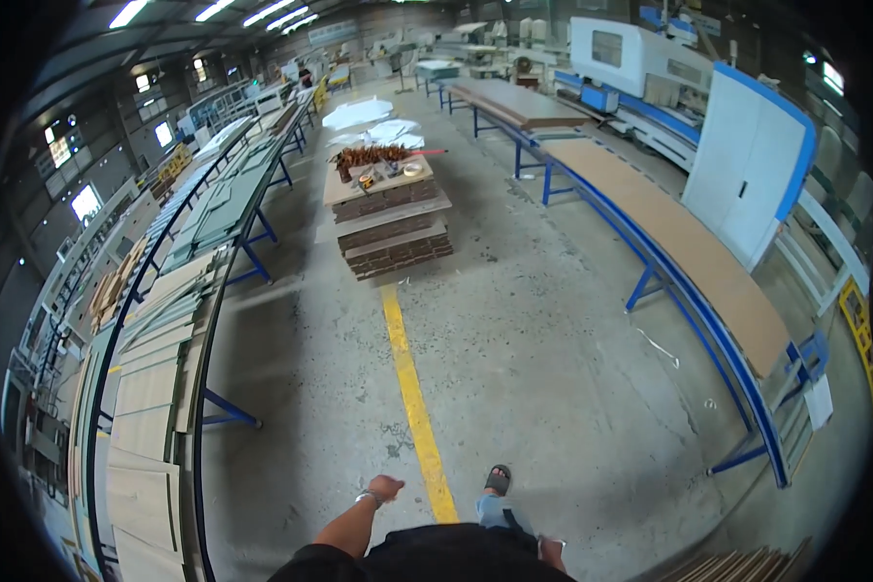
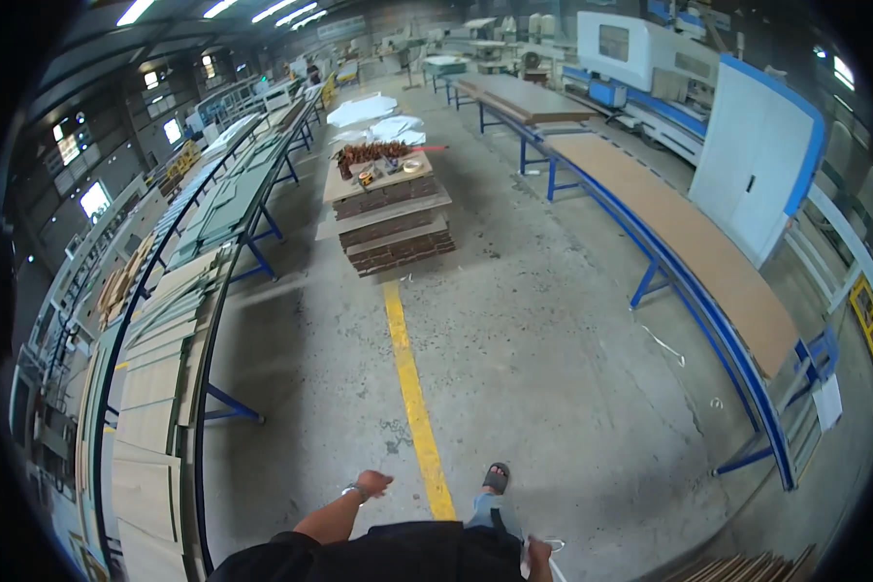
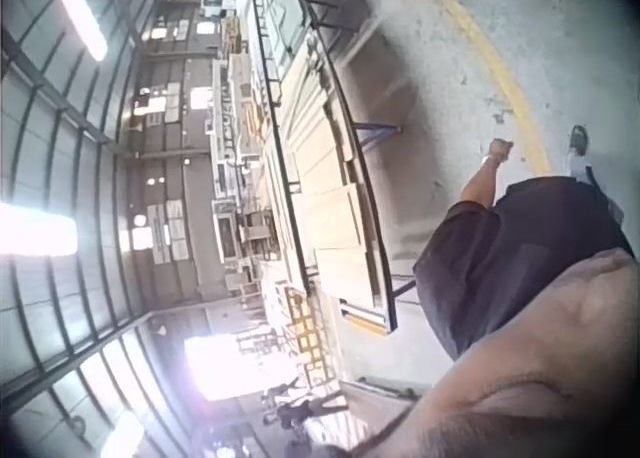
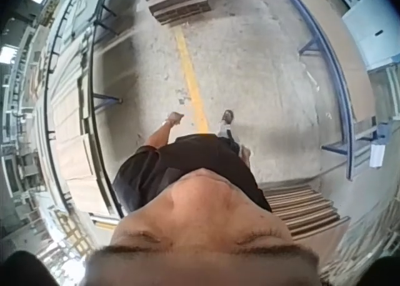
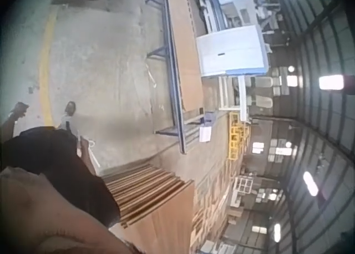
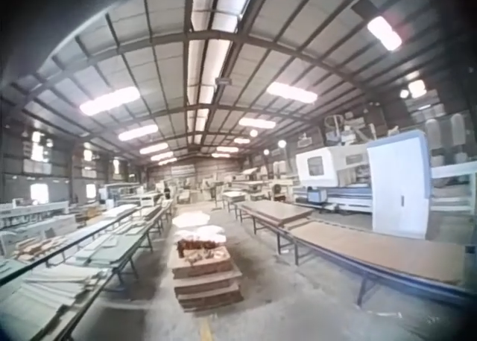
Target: Measuring wooden panels with a tape measure and marking positions using a marker and level.
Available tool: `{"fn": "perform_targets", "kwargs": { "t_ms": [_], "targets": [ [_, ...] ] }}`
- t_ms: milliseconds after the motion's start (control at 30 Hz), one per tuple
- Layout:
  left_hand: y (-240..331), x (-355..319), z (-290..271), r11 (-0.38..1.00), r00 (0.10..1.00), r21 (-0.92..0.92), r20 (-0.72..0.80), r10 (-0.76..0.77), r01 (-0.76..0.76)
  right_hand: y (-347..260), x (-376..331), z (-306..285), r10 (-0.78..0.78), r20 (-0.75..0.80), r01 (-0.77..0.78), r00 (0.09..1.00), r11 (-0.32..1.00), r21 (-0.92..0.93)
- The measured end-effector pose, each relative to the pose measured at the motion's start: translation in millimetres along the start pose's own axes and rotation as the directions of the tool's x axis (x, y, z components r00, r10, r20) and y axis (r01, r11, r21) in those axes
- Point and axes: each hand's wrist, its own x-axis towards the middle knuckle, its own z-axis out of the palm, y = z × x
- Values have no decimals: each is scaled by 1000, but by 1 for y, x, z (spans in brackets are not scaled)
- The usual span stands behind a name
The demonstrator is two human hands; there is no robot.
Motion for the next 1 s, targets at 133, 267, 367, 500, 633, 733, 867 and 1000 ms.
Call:
{"fn": "perform_targets", "kwargs": {
  "t_ms": [133,267,367,500,633,733,867,1000],
  "targets": [
    [-28,9,-36,884,927,-284,70,-368,372,-188,126,-51,197,285,-313,938,833,456],
    [-2,51,-58,672,883,-623,68,-464,401,-385,254,-96,23,190,-69,981,969,238],
    [24,102,-52,505,824,-716,174,-540,482,-507,322,-108,-121,139,87,983,969,230],
    [105,210,-66,733,939,-592,143,-313,334,-594,387,-100,-99,75,78,992,967,244],
    [128,333,-130,939,974,-291,-182,134,-183,-616,421,-20,3,471,160,882,939,-304],
    [189,409,-213,737,889,-504,326,-320,450,-663,427,29,-345,670,540,657,836,-100],
    [236,494,-266,952,802,-236,521,294,-196,-805,472,44,-214,656,300,724,954,-20],
    [256,568,-318,882,680,-464,671,294,76,-854,580,121,-79,703,433,707,834,-342]
  ]
}}
